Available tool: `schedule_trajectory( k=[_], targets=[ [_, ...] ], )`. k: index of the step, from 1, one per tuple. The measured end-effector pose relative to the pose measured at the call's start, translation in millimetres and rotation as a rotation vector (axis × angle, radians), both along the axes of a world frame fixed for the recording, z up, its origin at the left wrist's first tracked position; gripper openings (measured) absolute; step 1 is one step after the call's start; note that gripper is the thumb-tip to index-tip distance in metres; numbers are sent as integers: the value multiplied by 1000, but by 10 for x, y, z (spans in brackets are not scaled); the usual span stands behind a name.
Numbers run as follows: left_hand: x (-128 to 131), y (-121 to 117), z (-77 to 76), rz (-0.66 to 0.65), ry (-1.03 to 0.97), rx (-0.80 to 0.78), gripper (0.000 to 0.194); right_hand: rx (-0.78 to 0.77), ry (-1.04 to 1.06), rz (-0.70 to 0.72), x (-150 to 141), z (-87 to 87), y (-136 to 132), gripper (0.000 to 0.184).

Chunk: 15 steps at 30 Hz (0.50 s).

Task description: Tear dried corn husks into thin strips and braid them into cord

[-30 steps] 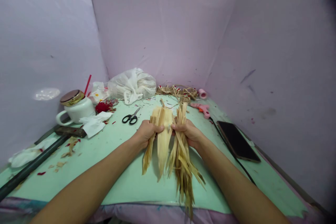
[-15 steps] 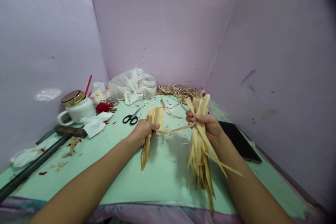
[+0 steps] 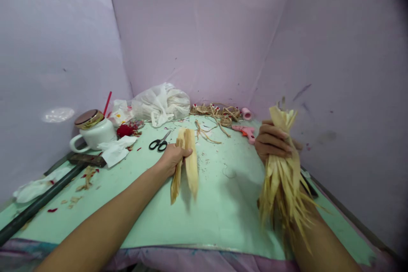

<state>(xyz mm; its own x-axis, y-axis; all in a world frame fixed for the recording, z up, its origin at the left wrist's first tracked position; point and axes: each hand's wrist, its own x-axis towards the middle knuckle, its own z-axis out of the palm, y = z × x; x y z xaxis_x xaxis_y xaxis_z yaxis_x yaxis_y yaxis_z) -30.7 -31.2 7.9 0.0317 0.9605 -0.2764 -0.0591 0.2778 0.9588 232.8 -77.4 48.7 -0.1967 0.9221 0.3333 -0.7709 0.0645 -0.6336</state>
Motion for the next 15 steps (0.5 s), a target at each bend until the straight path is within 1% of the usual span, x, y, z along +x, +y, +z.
schedule_trajectory(
  k=[1,2,3,5,7,9,11,13,15],
  targets=[
    [3,-6,8,1,-3,-6,17,17,40,4,-14,4,5,13],
    [8,-15,17,-2,-1,-12,16,2,20,-22,-52,13,6,12],
    [13,-27,27,-8,3,-16,15,-47,-71,-75,-114,23,5,13],
    [27,-59,47,-21,6,-17,16,-189,-219,-90,-298,27,10,24],
    [42,-98,65,-40,3,-14,18,-306,-320,-95,-520,-18,32,36],
    [59,-141,78,-72,-27,0,22,-417,-410,-85,-724,-110,70,32],
    [75,-181,84,-114,-70,18,26,-497,-466,-104,-873,-216,103,27],
    [89,-210,80,-157,-106,27,30,-554,-498,-120,-965,-296,115,24],
    [100,-225,64,-192,-121,27,32,-582,-518,-89,-1016,-335,103,19]
  ],
)
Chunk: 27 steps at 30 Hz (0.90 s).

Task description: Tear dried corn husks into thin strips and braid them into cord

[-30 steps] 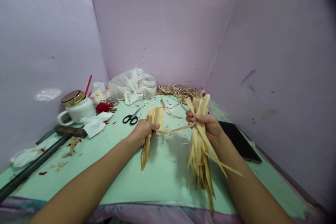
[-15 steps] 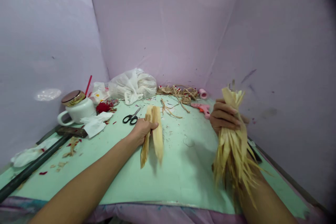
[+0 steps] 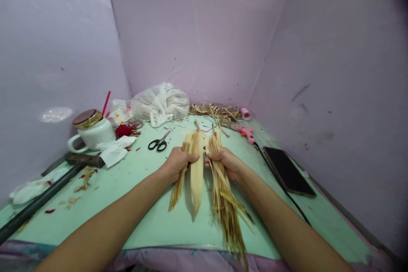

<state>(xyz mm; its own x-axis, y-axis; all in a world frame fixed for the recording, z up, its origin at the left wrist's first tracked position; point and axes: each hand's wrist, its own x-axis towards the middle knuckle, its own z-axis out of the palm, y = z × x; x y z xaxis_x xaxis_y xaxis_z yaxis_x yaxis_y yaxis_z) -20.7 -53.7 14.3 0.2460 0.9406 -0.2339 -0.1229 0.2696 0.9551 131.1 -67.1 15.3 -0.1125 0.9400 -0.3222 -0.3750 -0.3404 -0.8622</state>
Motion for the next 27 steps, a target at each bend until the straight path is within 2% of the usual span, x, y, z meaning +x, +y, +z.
schedule_trajectory(
  k=[3,6,10,17,27],
  targets=[
    [13,-2,-34,13,35,33,29,20,42,109,-41,-8,-43,16],
    [26,-6,-52,44,91,78,22,116,88,182,-63,-14,-73,27],
    [41,-26,-27,31,133,79,16,158,7,129,-62,-34,-66,35],
    [42,-27,21,10,112,47,11,212,-79,106,-36,-28,-50,35],
    [25,-23,-10,-15,127,106,21,245,-168,44,-81,-33,-62,36]
  ],
)
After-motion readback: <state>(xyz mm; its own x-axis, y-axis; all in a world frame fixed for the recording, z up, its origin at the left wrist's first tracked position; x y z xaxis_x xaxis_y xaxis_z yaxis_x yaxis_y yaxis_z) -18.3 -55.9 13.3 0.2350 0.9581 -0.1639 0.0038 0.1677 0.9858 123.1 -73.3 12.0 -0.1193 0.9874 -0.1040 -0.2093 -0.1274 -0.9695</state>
